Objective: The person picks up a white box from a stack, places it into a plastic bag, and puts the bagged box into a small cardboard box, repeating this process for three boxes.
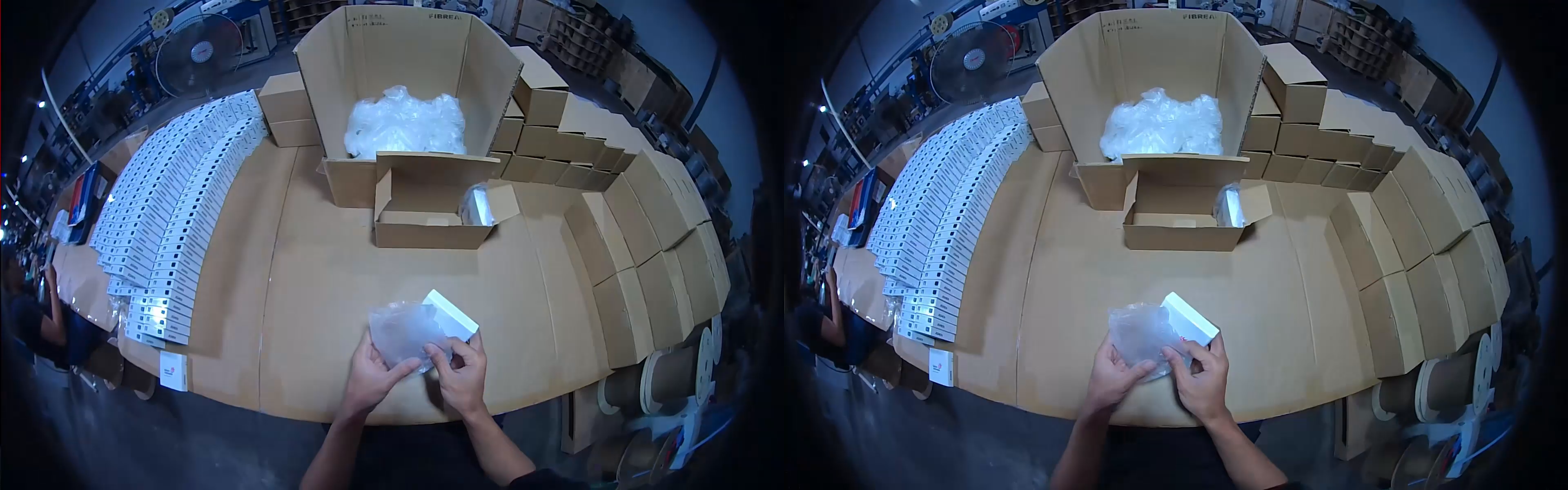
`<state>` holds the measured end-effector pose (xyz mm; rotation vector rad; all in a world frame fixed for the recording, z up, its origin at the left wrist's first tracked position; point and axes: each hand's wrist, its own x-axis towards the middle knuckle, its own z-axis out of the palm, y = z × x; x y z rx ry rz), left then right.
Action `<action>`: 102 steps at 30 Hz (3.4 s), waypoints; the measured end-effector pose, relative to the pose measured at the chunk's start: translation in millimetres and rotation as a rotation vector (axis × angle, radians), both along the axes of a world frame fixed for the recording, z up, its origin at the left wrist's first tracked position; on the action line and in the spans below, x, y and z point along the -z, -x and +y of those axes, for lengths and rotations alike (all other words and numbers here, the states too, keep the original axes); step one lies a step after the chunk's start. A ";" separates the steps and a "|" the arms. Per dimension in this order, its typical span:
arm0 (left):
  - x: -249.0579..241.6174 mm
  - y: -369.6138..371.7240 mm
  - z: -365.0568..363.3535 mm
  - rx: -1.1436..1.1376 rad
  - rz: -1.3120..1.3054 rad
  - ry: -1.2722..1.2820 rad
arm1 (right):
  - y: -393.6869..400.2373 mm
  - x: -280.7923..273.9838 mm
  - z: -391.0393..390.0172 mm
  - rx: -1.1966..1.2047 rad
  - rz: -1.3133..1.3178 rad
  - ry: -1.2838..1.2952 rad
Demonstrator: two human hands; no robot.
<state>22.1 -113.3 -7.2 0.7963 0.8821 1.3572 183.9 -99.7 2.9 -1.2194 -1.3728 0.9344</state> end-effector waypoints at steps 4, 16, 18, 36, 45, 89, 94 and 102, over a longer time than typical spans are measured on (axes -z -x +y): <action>7.4 1.2 0.4 -0.084 0.263 -0.023 | -1.4 0.3 -1.7 -0.052 0.082 -0.063; 7.2 5.7 -7.5 -0.016 0.539 -0.095 | -35.4 -74.8 42.3 -0.307 0.195 -0.393; 10.1 5.4 -6.6 -0.040 0.565 -0.123 | -35.1 -83.4 51.7 -0.369 0.056 -0.412; 17.6 4.4 -3.9 -0.118 0.502 -0.067 | -15.8 -85.1 76.1 -0.604 -0.126 -0.281; 4.5 11.7 -1.1 -0.030 0.401 0.005 | -13.9 -61.7 73.9 -0.568 0.098 -0.042; 18.3 34.1 18.3 -0.173 0.080 -0.224 | 10.3 7.9 47.0 -0.466 0.728 0.384; 16.7 28.5 17.8 -0.185 0.111 -0.235 | 24.2 -6.9 40.6 -0.211 0.580 0.234; 27.9 6.2 14.7 -0.285 0.068 -0.111 | 41.0 -4.6 31.0 -0.013 0.427 -0.034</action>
